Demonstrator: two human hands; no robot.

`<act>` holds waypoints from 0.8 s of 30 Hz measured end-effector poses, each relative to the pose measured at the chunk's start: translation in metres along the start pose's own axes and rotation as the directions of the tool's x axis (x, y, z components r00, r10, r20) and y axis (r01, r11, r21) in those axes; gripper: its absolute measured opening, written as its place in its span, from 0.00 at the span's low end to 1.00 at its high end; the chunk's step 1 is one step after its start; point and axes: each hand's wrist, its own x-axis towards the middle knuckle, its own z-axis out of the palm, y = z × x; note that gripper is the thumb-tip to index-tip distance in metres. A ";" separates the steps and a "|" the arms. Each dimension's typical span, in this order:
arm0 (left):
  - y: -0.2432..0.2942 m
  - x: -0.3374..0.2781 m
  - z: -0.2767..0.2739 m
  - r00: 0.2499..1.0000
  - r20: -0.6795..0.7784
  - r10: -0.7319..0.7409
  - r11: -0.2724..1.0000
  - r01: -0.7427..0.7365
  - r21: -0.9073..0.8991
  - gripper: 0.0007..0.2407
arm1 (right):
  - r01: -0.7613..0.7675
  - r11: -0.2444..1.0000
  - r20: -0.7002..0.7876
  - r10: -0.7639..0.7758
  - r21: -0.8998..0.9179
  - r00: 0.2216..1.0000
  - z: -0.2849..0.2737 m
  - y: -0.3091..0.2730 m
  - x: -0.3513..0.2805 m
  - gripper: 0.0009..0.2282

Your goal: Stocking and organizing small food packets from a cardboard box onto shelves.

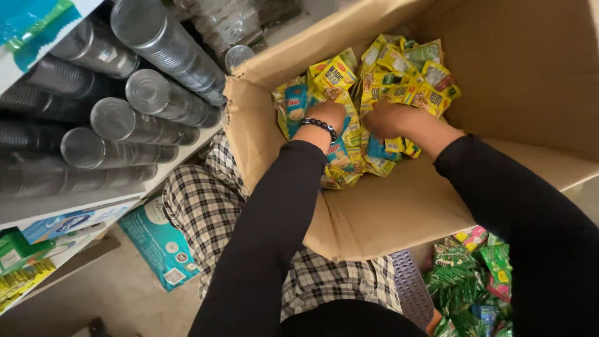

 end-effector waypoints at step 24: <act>0.026 -0.018 -0.021 0.953 -0.302 -0.009 0.998 0.026 0.051 0.11 | -0.236 0.850 -0.244 0.382 0.471 0.891 -0.112 0.015 -0.120 0.30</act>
